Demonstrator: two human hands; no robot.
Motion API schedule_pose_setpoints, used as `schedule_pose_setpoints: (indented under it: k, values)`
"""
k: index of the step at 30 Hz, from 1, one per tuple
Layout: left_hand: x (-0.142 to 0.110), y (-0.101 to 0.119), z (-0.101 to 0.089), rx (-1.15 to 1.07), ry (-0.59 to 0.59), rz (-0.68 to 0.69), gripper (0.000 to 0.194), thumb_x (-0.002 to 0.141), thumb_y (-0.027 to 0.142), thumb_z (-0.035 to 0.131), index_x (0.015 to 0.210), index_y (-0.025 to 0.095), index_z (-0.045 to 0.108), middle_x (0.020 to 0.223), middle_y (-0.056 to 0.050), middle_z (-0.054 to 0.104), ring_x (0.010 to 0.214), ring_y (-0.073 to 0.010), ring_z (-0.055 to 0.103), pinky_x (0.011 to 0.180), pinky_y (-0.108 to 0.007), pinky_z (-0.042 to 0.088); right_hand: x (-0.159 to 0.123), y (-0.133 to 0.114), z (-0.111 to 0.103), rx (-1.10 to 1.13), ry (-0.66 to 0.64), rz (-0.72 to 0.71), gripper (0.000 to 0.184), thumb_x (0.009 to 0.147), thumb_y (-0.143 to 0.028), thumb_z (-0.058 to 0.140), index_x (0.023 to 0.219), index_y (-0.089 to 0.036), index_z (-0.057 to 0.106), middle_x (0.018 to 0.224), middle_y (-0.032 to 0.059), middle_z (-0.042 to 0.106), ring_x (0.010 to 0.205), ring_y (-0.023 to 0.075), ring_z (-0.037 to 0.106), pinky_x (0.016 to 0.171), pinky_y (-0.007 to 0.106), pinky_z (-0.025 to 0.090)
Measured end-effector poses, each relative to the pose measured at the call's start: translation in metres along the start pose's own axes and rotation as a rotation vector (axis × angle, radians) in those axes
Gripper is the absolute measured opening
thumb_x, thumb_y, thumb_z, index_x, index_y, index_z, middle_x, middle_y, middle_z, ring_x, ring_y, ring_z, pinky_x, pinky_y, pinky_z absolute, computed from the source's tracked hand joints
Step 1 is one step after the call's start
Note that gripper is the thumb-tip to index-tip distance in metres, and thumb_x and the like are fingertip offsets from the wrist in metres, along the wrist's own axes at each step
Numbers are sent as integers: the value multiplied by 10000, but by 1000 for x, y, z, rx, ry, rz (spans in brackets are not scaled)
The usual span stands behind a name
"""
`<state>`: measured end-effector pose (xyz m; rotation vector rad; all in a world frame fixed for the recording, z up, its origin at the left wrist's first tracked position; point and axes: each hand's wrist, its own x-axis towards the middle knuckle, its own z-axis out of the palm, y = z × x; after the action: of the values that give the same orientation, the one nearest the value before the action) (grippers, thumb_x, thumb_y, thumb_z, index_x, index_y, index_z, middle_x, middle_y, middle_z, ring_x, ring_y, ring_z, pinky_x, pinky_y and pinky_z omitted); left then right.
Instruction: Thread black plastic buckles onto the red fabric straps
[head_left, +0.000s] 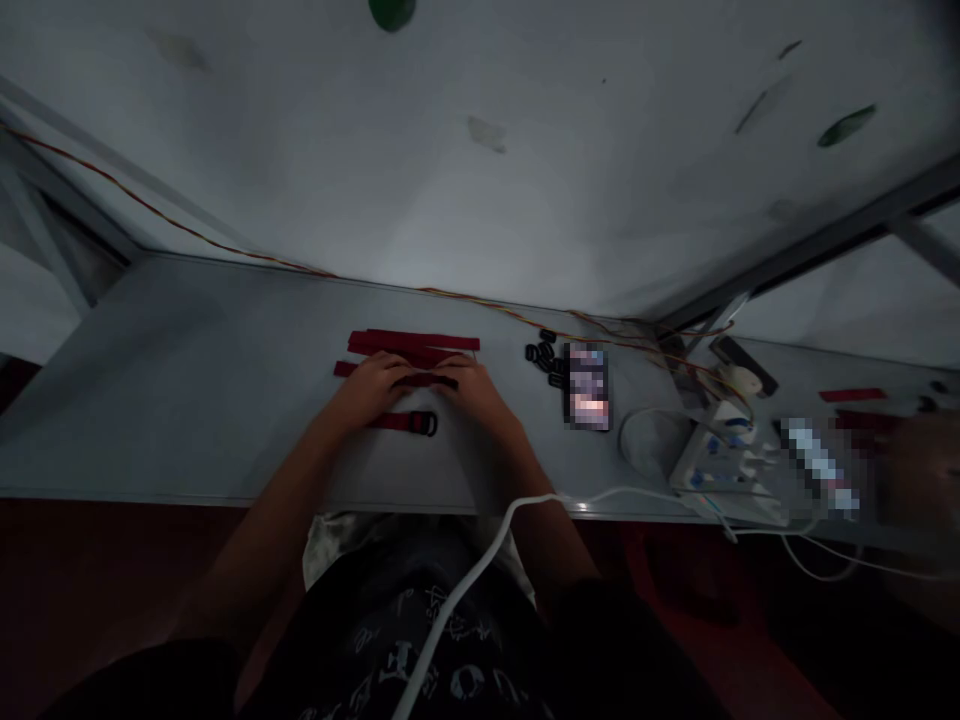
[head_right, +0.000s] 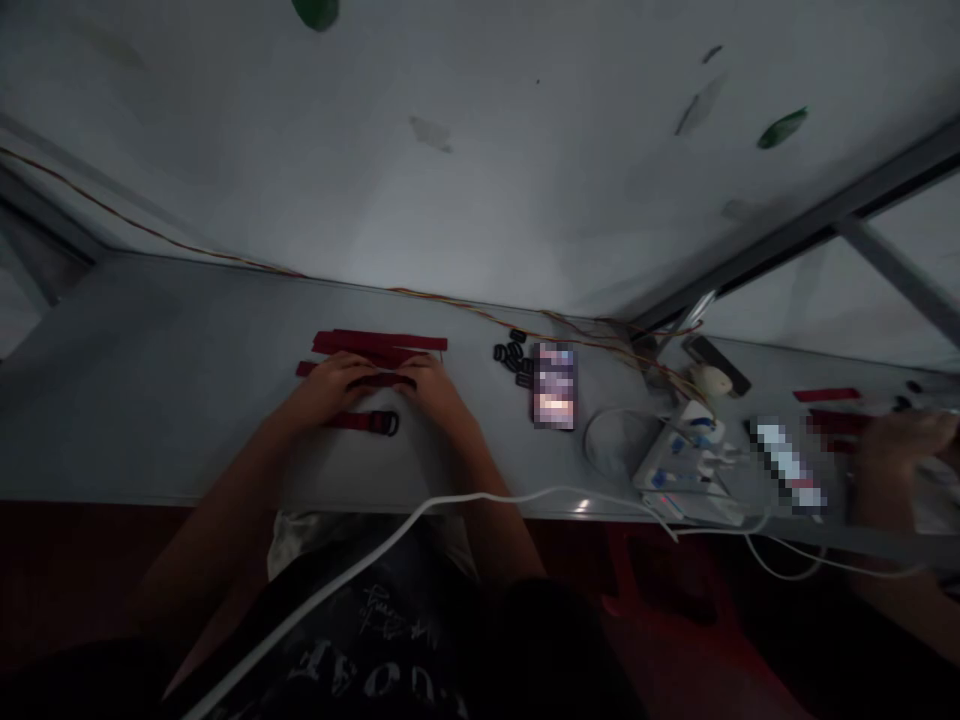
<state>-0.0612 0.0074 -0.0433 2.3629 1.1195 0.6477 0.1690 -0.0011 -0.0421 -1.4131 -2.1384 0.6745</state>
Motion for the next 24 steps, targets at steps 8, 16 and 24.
schedule_pose_setpoints:
  k: [8,16,24]
  values:
    - [-3,-11,6,-50,37,-10,282,875,247,757,1157,227,764,1133,-91,780,1105,-278,676,1052,-474,502,-32,-4,-8,58,227,168,152,884,-260,762,1010,-216,834,1092,113,775,1024,240,718,993,408,552]
    - [-2,-7,6,-113,30,-101,314,843,293,789,1152,242,763,1094,-78,782,1024,-261,675,1003,-424,519,-22,-26,-3,22,235,342,156,830,-183,683,960,-218,762,930,58,798,855,215,732,875,368,554]
    - [-3,-3,0,-174,47,-170,302,936,410,633,1174,245,718,1151,-75,768,1058,-267,699,982,-396,516,-7,-32,1,622,46,286,340,700,-424,861,937,-213,740,858,21,780,798,183,736,766,310,581]
